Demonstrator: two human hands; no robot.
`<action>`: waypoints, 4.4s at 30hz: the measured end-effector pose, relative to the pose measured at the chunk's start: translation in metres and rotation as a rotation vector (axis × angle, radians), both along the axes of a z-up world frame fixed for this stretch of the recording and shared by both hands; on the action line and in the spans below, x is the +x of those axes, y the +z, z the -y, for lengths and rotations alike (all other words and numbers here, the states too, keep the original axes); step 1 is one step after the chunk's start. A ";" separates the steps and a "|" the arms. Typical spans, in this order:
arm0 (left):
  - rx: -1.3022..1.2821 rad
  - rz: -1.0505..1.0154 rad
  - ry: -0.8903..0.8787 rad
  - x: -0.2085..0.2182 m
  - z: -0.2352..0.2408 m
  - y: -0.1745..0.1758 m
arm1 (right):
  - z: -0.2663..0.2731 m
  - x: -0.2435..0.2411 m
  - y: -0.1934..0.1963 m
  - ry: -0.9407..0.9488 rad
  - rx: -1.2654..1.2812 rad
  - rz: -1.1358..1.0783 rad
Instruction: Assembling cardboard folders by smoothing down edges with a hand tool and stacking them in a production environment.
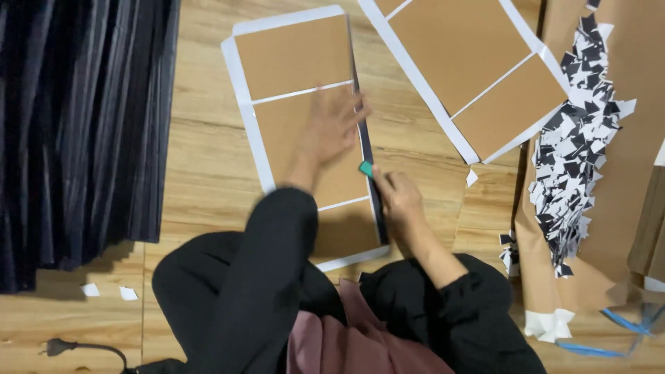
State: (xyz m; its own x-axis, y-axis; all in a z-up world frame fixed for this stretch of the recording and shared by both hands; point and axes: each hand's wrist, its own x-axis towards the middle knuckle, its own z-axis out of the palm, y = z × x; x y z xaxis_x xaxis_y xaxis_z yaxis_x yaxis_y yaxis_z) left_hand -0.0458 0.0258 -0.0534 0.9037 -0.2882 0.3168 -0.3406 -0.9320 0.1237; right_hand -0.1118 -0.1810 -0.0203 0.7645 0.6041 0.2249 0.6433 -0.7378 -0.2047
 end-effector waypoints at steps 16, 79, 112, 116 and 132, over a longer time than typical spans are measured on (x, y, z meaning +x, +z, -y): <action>-0.103 -0.353 0.026 0.015 -0.032 0.019 | -0.027 0.036 -0.048 -0.137 -0.124 -0.102; 0.061 -0.021 0.322 0.012 -0.028 0.011 | 0.004 -0.055 0.020 -0.121 0.285 -0.280; 0.149 -0.566 0.118 0.016 -0.044 0.053 | -0.041 -0.005 0.014 -0.246 -0.027 -0.477; 0.072 -0.619 0.161 0.007 -0.043 0.064 | -0.032 -0.002 -0.009 -0.181 0.245 -0.572; 0.120 -0.689 0.279 0.017 -0.046 0.068 | -0.116 0.203 -0.012 -0.169 0.331 -0.292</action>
